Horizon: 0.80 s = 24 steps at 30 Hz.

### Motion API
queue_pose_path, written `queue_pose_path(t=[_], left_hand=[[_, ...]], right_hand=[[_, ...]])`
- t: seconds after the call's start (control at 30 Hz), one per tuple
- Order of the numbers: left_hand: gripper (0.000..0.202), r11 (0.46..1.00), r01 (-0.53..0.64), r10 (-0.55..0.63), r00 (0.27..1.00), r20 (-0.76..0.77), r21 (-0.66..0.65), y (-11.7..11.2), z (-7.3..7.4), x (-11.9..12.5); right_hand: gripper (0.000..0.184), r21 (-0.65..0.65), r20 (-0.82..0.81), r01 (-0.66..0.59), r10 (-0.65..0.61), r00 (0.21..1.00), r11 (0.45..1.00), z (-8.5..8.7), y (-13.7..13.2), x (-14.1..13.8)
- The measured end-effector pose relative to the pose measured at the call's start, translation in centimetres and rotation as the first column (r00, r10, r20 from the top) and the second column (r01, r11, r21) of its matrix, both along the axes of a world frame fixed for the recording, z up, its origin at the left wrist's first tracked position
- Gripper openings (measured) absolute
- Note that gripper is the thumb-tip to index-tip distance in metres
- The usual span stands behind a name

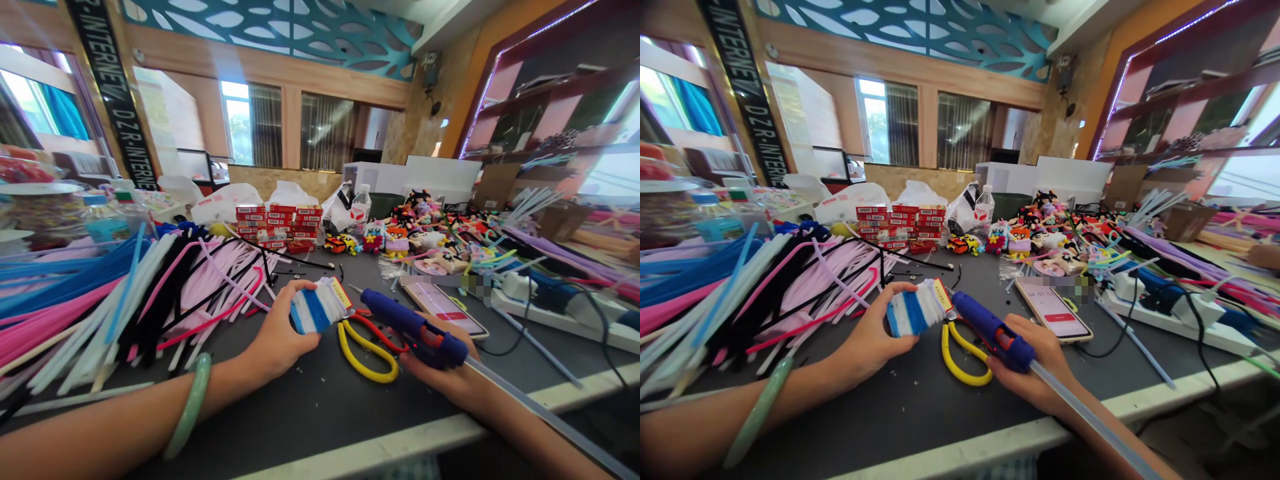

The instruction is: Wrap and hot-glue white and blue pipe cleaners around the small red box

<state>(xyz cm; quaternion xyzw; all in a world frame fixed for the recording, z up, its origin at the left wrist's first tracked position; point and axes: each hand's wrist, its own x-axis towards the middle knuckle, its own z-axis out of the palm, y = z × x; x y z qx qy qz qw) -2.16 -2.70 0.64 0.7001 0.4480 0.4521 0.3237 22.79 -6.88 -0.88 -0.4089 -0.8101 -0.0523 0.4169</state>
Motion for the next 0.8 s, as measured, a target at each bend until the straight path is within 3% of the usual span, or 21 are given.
queue_pose_path(t=[0.13, 0.2, 0.8], left_hand=[[0.058, 0.998, 0.056, -0.056, 0.998, -0.020, 0.021, -0.05, -0.10, -0.02], [0.059, 0.996, 0.089, -0.089, 0.996, -0.011, -0.015, -0.04, -0.18, -0.06], [0.058, 0.986, 0.085, -0.076, 0.995, -0.066, 0.143, -0.43, 0.14, -0.18]], right_hand=[[0.006, 0.041, 0.005, -0.120, 0.120, 0.993, 0.992, 0.10, -0.09, -0.20], [0.011, 0.056, 0.049, -0.134, 0.132, 0.990, 0.989, 0.23, -0.14, -0.33], [0.013, -0.020, 0.032, -0.072, 0.072, 0.997, 0.997, -0.57, 0.08, -0.77]])
